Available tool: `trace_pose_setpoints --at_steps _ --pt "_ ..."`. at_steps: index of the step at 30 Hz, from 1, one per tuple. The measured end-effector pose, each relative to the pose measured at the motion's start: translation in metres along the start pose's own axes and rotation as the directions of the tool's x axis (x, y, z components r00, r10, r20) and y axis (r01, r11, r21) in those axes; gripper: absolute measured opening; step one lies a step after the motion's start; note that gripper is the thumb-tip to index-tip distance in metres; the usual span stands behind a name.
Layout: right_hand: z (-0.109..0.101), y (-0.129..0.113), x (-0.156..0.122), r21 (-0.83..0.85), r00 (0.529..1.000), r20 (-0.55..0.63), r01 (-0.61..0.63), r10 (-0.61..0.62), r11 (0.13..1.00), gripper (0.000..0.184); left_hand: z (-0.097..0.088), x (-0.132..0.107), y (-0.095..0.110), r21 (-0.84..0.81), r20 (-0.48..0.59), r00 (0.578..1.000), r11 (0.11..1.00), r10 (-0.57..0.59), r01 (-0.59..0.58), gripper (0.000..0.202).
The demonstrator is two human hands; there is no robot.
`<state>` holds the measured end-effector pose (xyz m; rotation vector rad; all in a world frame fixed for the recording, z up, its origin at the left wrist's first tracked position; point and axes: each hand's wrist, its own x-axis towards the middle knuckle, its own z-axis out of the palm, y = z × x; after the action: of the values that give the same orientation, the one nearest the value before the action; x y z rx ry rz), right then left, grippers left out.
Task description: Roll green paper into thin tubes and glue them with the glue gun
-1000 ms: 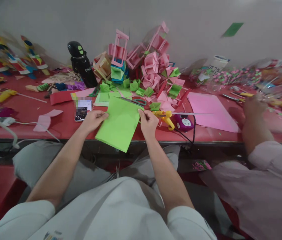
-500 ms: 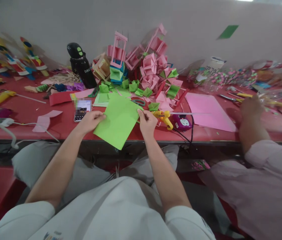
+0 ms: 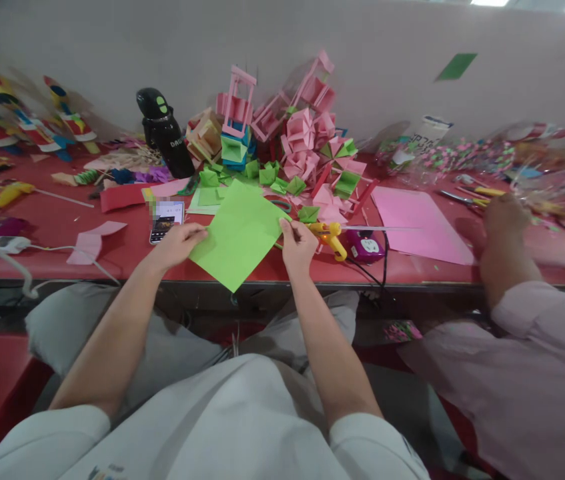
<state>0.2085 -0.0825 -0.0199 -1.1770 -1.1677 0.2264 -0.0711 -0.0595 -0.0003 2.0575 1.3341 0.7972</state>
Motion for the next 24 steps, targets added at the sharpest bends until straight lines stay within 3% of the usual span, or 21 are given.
trace_pose_setpoints --at_steps 4,11,15,18,24 --pt "0.0004 0.0028 0.0004 0.014 1.0 -0.006 0.004 -0.004 1.0 0.043 0.002 -0.0005 -0.0008 0.036 0.067 0.998 0.999 -0.01 0.008 0.024" --pt "-0.0004 0.0053 0.0004 -0.024 1.0 -0.015 -0.012 0.011 1.0 0.045 0.0011 0.0018 -0.0019 0.093 -0.061 0.995 0.992 -0.081 0.086 0.038" --pt "-0.0005 0.0054 0.0007 -0.023 1.0 -0.024 0.0 -0.001 1.0 0.043 -0.0049 -0.0015 0.0006 -0.079 0.038 0.999 0.997 0.008 -0.005 0.026" --pt "-0.0002 0.004 0.001 -0.029 1.0 -0.028 -0.011 0.01 1.0 0.044 -0.0038 -0.0022 0.0008 -0.038 0.095 0.995 0.999 0.006 -0.003 0.024" --pt "-0.0005 0.002 0.0014 -0.062 0.999 -0.029 -0.021 0.019 0.998 0.048 0.0015 0.0014 -0.0036 0.064 -0.014 0.997 0.995 -0.07 0.071 0.033"
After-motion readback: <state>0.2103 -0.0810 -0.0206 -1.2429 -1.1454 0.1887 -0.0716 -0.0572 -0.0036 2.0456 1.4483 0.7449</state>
